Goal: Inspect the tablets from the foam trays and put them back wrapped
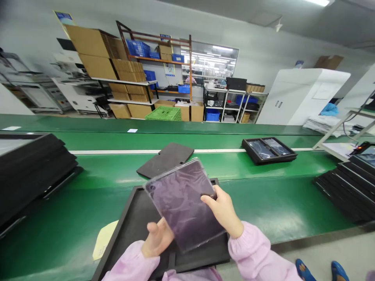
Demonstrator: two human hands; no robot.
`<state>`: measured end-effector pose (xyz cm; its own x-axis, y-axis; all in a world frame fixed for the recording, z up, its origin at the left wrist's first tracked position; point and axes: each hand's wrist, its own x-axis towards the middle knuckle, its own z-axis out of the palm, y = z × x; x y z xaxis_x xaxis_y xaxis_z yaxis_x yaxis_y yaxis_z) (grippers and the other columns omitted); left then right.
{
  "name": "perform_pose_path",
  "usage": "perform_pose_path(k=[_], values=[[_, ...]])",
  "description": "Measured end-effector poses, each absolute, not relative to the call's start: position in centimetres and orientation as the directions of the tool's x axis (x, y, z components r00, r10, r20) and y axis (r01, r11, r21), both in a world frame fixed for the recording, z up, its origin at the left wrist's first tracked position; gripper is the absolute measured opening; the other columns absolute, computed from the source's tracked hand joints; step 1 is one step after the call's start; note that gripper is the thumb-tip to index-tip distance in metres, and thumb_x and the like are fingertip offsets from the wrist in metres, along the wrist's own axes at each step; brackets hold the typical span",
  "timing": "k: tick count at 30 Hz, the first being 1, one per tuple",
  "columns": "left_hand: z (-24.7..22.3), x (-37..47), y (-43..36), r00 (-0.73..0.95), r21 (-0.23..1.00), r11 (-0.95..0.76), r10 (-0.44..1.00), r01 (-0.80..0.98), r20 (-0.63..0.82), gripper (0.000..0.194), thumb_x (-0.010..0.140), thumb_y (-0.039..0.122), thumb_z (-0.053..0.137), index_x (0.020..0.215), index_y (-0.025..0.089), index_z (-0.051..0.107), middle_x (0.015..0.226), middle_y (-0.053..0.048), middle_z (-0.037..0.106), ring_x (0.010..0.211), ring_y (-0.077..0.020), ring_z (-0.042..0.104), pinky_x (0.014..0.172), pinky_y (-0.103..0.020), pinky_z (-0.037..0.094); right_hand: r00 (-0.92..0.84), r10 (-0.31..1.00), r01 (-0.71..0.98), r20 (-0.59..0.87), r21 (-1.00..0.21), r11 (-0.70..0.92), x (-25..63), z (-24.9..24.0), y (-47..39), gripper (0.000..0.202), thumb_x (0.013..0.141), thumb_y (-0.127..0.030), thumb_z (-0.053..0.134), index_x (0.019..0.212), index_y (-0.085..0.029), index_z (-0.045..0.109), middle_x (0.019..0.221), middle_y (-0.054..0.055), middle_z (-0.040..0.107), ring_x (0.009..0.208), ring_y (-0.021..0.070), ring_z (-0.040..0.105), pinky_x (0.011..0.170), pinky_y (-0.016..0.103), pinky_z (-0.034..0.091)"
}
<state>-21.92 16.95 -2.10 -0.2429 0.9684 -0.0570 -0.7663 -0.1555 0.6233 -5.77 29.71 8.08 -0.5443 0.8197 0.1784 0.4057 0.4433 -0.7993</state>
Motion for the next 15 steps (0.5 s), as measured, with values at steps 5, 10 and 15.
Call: perform_pose_path(k=[5, 10, 15], values=[[1.3, -20.3, 14.5, -0.244, 0.675, -0.003, 0.934, -0.737, -0.262, 0.059, 0.054, 0.018, 0.079, 0.11, 0.019, 0.062, 0.09, -0.009, 0.072, 0.082, -0.0289, 0.067, 0.076, -0.039, 0.051, -0.612, 0.788, 0.093, 0.071, -0.982, 0.162, -5.6, 6.0, 29.1, 0.029, 0.086, -0.044, 0.044, 0.103, -0.021, 0.051, 0.092, 0.003, 0.062, 0.085, 0.0182, 0.058, 0.071, 0.028, 0.046], [1.4, -19.6, 13.4, -0.29, 0.645, -0.005, 0.896, -0.764, -0.336, 0.06, 0.056, 0.017, 0.075, 0.114, 0.018, 0.06, 0.089, -0.007, 0.072, 0.081, -0.0264, 0.067, 0.072, -0.035, 0.051, -0.678, 0.705, 0.454, 0.208, -0.635, 0.625, -4.4, 5.8, 30.6, 0.037, 0.085, -0.04, 0.045, 0.056, -0.021, 0.033, 0.054, -0.004, 0.041, 0.053, 0.0127, 0.042, 0.052, 0.025, 0.033], [2.0, -19.6, 13.8, -0.318, 0.628, -0.024, 0.877, -0.778, -0.36, 0.046, 0.052, 0.013, 0.073, 0.098, 0.016, 0.066, 0.08, -0.006, 0.072, 0.077, -0.0265, 0.066, 0.069, -0.034, 0.05, -0.701, 0.549, 0.496, 0.455, -0.243, 0.834, -6.4, 5.9, 26.6, 0.03, 0.088, -0.025, 0.038, 0.061, -0.02, 0.049, 0.057, 0.004, 0.053, 0.049, 0.0154, 0.049, 0.046, 0.027, 0.033]])
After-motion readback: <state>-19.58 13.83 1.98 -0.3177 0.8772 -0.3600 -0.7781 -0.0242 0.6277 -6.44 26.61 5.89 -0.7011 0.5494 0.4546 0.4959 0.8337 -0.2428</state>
